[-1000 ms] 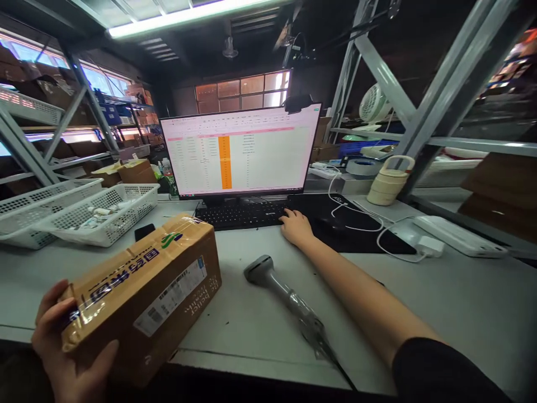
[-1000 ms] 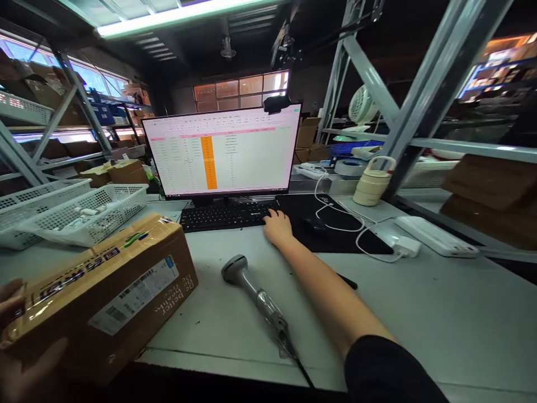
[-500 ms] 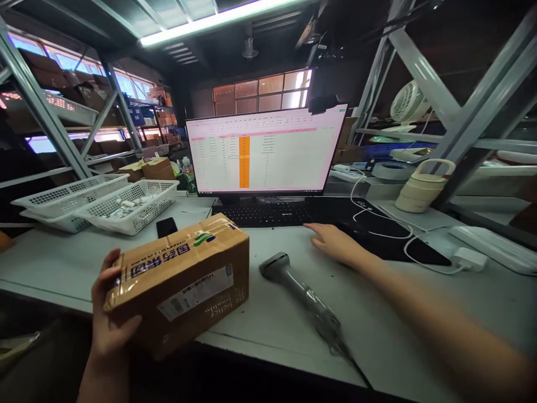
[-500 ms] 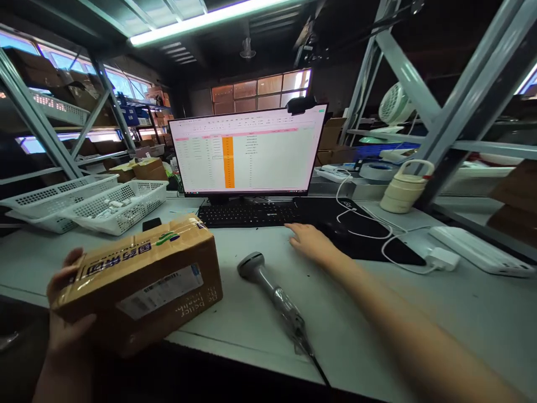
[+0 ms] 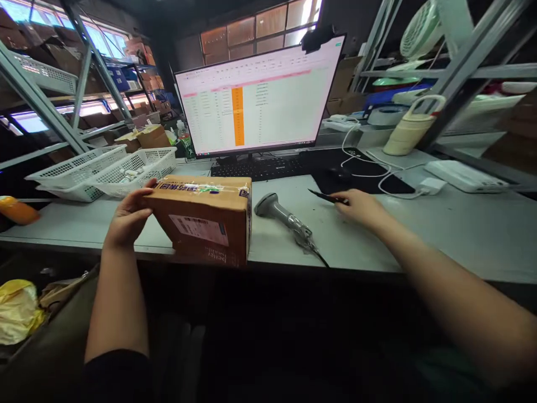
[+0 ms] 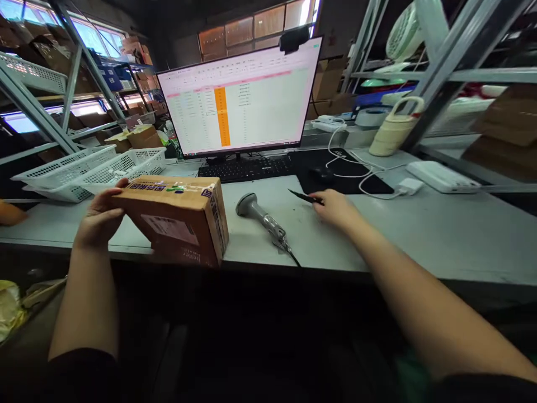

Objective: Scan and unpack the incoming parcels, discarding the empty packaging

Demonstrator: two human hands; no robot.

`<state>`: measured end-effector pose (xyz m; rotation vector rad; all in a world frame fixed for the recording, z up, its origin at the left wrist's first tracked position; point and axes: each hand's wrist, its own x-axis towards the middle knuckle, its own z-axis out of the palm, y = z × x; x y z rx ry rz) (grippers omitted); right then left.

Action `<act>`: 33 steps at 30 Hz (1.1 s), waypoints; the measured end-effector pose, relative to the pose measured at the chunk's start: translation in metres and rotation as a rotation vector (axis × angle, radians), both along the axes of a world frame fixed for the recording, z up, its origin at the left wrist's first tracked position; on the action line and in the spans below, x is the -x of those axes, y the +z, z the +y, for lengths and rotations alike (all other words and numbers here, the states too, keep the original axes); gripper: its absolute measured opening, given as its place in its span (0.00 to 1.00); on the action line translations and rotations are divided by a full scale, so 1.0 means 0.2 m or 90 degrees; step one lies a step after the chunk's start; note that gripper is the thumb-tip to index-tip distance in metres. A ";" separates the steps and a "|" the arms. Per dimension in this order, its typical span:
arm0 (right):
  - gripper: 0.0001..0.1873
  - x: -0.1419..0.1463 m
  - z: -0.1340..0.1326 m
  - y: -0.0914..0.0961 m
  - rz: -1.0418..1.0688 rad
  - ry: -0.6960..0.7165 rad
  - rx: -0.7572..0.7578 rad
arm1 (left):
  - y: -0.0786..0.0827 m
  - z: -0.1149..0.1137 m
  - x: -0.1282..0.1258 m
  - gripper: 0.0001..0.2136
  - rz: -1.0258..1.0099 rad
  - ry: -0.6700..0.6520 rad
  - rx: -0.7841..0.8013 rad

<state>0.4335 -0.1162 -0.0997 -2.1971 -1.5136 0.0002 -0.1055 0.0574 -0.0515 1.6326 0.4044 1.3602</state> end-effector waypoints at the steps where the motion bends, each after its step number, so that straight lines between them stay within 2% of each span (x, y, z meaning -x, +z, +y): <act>1: 0.19 0.07 0.01 0.04 0.040 -0.006 -0.027 | 0.02 0.00 -0.02 0.21 0.001 -0.003 0.001; 3: 0.19 0.25 0.02 0.13 0.199 0.024 -0.102 | 0.03 0.02 -0.07 0.18 -0.010 0.005 -0.003; 5: 0.18 0.47 0.02 0.21 0.425 0.125 -0.179 | 0.02 0.05 -0.14 0.15 -0.036 0.030 -0.010; 7: 0.21 0.67 0.02 0.26 0.587 0.234 -0.199 | 0.01 0.09 -0.23 0.14 -0.067 0.070 -0.015; 9: 0.25 0.83 0.02 0.29 0.679 0.308 -0.200 | -0.01 0.12 -0.31 0.12 -0.084 0.119 -0.018; 11: 0.25 0.93 0.03 0.29 0.730 0.348 -0.197 | -0.01 0.09 -0.37 0.09 -0.080 0.197 -0.056; 14: 0.24 1.00 0.05 0.24 0.772 0.378 -0.193 | 0.01 -0.09 -0.44 0.06 -0.081 0.320 -0.220; 15: 0.23 1.00 0.05 0.23 0.784 0.384 -0.194 | 0.02 -0.18 -0.46 0.08 -0.079 0.331 -0.288; 17: 0.22 1.01 0.06 0.19 0.794 0.396 -0.198 | 0.03 -0.37 -0.51 0.17 -0.006 0.293 -0.404; 20: 0.23 1.00 0.04 0.17 0.741 0.403 -0.218 | 0.04 -0.58 -0.57 0.27 0.213 0.286 -0.484; 22: 0.25 0.99 0.02 0.18 0.663 0.387 -0.262 | 0.05 -0.64 -0.61 0.26 0.273 0.326 -0.493; 24: 0.24 0.98 -0.03 0.19 0.550 0.375 -0.323 | 0.04 -0.64 -0.63 0.25 0.264 0.354 -0.488; 29: 0.11 0.96 -0.16 0.27 0.148 0.397 -0.470 | 0.03 -0.61 -0.65 0.25 0.221 0.351 -0.474; 33: 0.14 0.98 -0.25 0.35 -0.224 0.435 -0.558 | 0.02 -0.62 -0.68 0.25 0.187 0.354 -0.457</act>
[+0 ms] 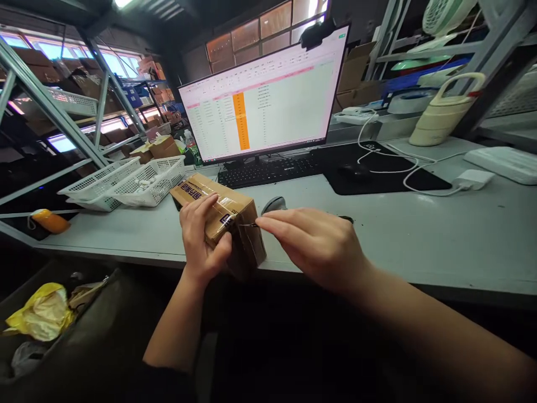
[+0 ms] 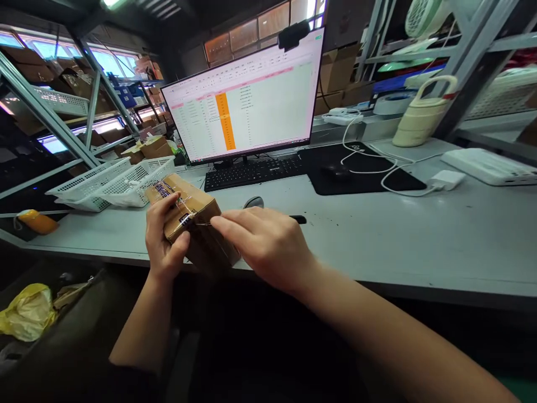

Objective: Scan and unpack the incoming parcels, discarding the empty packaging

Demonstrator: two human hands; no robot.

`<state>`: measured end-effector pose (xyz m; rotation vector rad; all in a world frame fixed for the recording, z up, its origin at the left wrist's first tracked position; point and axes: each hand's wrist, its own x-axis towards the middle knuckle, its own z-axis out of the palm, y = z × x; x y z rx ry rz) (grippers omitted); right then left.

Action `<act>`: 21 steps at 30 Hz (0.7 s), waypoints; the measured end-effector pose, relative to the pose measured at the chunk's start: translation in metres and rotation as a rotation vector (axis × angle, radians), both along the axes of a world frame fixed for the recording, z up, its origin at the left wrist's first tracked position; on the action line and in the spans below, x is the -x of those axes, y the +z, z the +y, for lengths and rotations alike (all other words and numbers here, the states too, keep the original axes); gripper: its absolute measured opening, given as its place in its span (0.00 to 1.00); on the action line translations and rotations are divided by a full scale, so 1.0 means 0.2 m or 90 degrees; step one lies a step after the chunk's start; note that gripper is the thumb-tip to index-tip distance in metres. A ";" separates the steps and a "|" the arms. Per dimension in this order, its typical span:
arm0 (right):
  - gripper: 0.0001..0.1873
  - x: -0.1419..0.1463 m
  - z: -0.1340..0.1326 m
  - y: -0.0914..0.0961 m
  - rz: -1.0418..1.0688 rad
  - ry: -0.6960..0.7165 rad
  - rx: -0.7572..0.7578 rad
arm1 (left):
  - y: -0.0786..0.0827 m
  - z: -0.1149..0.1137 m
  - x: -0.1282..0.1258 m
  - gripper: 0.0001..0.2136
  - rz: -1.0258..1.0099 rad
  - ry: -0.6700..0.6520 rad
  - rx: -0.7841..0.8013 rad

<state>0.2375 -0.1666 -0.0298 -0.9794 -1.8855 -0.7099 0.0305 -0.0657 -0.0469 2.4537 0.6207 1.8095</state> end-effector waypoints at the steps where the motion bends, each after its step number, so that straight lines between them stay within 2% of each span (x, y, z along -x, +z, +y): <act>1: 0.14 0.01 -0.01 0.02 -0.055 -0.017 -0.030 | 0.00 0.00 -0.01 0.25 -0.009 -0.001 0.002; 3: 0.14 0.03 -0.03 0.04 -0.124 -0.048 -0.075 | -0.01 0.00 -0.02 0.25 -0.024 0.002 0.003; 7: 0.13 0.07 -0.04 0.07 -0.170 -0.099 -0.109 | -0.02 0.01 -0.05 0.24 -0.042 0.008 0.008; 17: 0.12 0.10 -0.05 0.14 -0.223 -0.115 -0.066 | 0.00 0.01 -0.07 0.23 -0.051 0.035 -0.028; 21: 0.13 0.12 -0.05 0.18 -0.262 -0.153 -0.043 | 0.00 0.01 -0.07 0.22 -0.034 0.035 -0.037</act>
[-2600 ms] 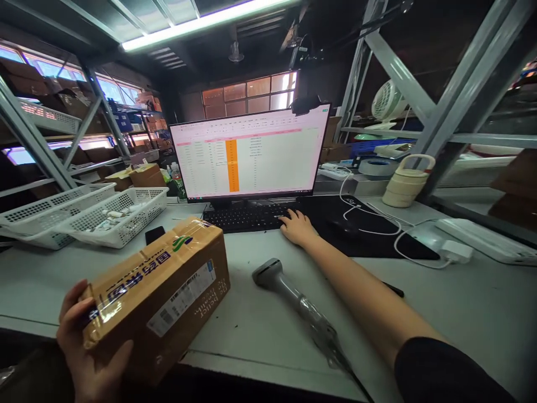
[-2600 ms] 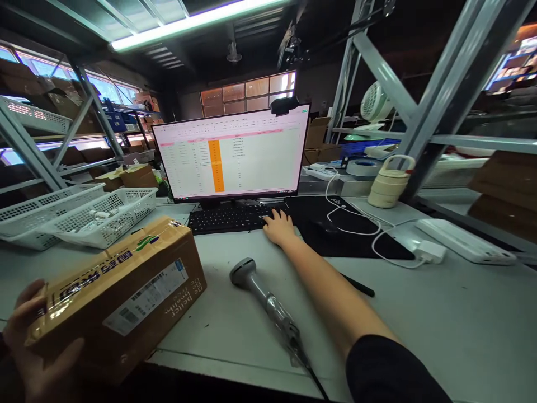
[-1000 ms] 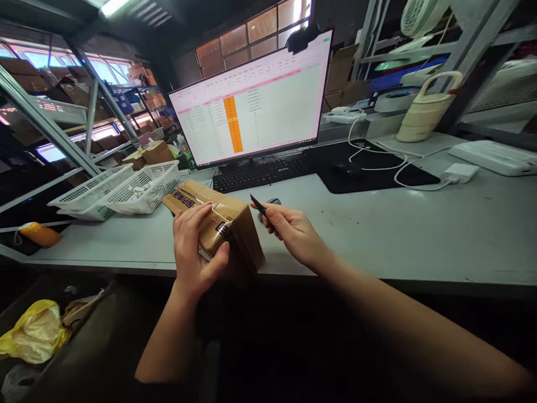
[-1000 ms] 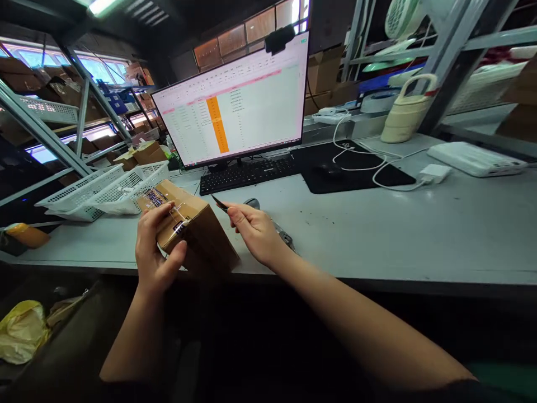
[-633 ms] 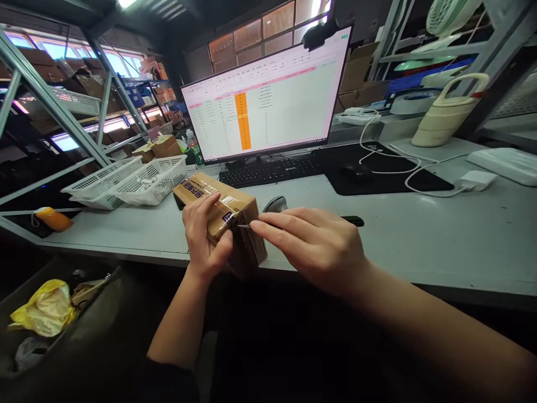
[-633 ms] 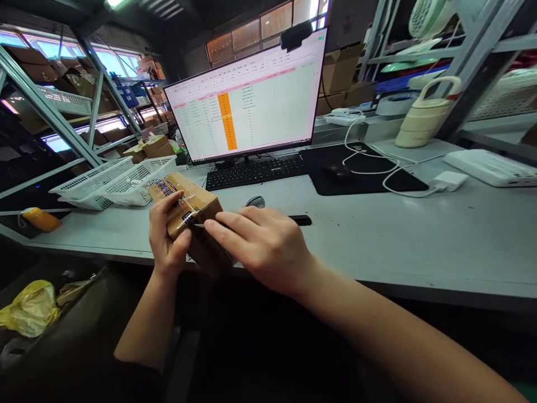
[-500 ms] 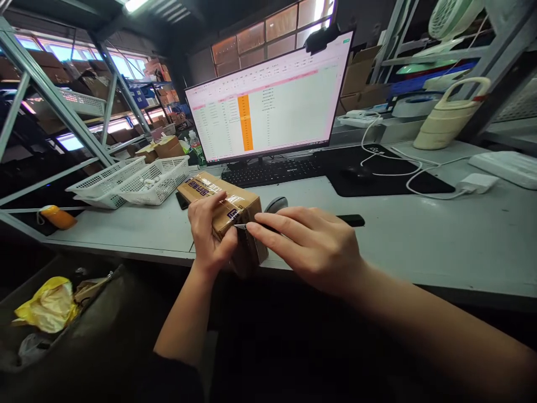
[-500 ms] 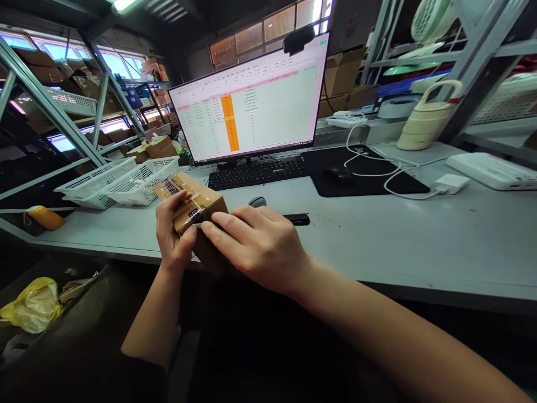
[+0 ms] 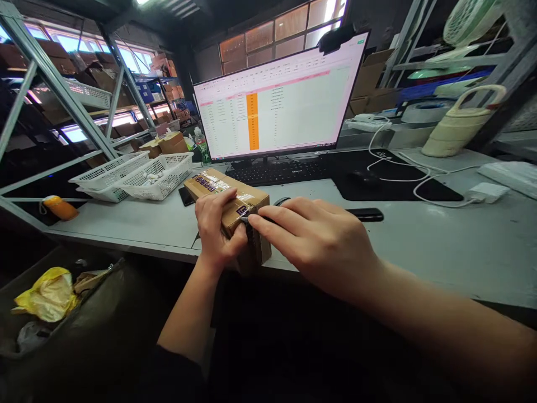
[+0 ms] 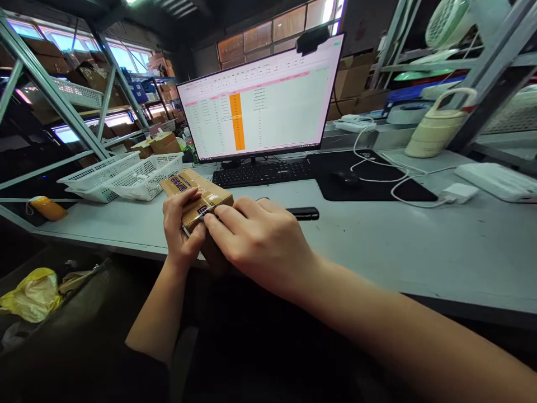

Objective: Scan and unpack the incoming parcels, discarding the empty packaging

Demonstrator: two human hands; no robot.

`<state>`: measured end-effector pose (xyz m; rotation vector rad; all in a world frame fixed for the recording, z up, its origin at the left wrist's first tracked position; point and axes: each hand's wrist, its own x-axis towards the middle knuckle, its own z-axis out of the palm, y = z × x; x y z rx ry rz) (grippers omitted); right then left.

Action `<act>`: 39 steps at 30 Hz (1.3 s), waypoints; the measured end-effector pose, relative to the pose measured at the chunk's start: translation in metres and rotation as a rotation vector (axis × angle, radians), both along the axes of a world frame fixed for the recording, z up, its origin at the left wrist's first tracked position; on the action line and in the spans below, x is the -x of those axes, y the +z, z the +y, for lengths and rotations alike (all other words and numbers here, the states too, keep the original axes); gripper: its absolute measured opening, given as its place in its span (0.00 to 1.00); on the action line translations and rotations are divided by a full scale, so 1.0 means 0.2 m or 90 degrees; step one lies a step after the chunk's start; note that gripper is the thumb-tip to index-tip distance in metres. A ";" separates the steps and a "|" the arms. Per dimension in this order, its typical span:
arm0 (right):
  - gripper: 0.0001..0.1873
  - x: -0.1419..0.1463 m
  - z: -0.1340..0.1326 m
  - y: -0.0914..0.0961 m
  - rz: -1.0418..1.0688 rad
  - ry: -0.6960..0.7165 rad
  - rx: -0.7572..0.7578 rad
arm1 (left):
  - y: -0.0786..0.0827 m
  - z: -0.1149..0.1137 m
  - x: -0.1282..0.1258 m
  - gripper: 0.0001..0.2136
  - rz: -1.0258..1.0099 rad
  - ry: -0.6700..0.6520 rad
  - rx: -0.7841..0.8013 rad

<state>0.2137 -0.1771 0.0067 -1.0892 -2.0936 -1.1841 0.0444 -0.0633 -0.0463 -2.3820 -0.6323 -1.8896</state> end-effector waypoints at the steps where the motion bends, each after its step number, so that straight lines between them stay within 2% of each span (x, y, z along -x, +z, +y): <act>1: 0.13 0.00 0.00 0.01 -0.011 -0.008 0.002 | 0.00 0.00 0.00 0.22 0.002 -0.001 -0.002; 7: 0.13 -0.02 0.01 0.05 -0.051 -0.003 0.034 | -0.01 0.02 0.02 0.19 -0.005 -0.022 -0.033; 11: 0.15 -0.05 0.01 0.07 -0.057 -0.033 0.063 | -0.01 0.03 0.01 0.17 -0.002 -0.015 -0.046; 14: 0.16 -0.07 -0.01 0.05 -0.059 -0.043 0.048 | -0.02 0.03 0.01 0.17 -0.013 -0.009 -0.049; 22: 0.14 -0.08 -0.02 -0.02 0.011 0.007 0.003 | -0.03 0.02 0.02 0.19 -0.020 0.000 -0.046; 27: 0.14 -0.08 -0.01 -0.02 0.002 -0.009 0.004 | -0.03 0.02 0.01 0.18 -0.033 -0.016 -0.043; 39: 0.16 -0.06 -0.01 -0.01 0.009 0.000 0.026 | -0.03 0.02 0.02 0.18 -0.019 0.023 -0.043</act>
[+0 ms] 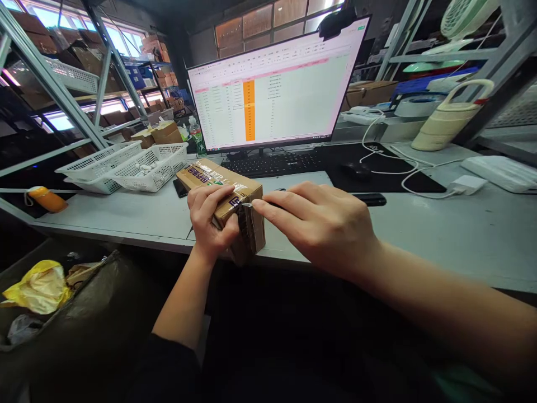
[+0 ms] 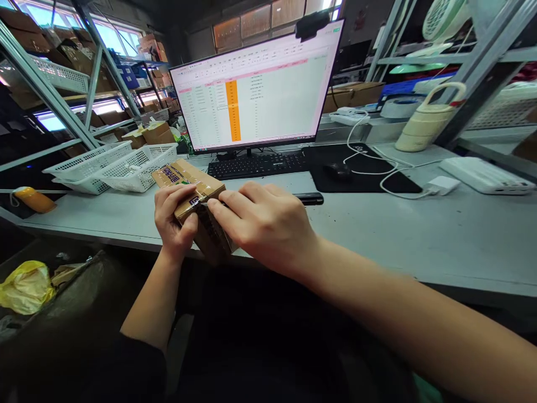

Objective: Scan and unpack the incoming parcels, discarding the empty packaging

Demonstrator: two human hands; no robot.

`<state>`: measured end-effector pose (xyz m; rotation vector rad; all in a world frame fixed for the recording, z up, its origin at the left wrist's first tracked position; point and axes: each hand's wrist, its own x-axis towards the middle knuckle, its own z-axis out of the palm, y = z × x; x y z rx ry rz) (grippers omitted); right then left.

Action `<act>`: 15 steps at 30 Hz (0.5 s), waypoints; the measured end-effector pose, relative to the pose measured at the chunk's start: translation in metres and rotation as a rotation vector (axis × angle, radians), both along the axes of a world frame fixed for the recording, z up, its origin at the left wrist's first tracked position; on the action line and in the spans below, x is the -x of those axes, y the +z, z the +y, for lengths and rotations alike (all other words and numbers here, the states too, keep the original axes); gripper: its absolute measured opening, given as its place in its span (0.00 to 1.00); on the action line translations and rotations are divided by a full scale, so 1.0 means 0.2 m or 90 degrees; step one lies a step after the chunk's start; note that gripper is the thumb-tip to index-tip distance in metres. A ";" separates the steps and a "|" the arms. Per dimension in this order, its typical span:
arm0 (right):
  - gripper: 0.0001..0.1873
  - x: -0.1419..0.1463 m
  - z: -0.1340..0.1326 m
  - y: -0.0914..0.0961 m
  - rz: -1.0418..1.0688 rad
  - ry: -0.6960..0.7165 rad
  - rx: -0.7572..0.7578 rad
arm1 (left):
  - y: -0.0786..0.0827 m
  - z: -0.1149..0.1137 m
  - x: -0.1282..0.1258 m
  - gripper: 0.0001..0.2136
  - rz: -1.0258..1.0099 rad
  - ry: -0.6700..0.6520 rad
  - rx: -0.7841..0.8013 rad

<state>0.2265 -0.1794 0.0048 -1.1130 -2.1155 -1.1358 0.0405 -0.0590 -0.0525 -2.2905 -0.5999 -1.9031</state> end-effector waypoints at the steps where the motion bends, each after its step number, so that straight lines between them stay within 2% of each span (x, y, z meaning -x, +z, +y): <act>1: 0.16 0.00 0.00 0.00 -0.004 0.001 -0.006 | 0.00 0.00 0.00 0.18 -0.001 -0.003 0.000; 5: 0.15 0.01 -0.01 0.01 -0.027 -0.016 -0.026 | 0.00 0.00 0.00 0.17 -0.004 -0.016 -0.002; 15: 0.15 0.01 0.01 0.06 -0.072 -0.036 0.016 | 0.00 0.00 0.00 0.14 -0.006 -0.025 0.007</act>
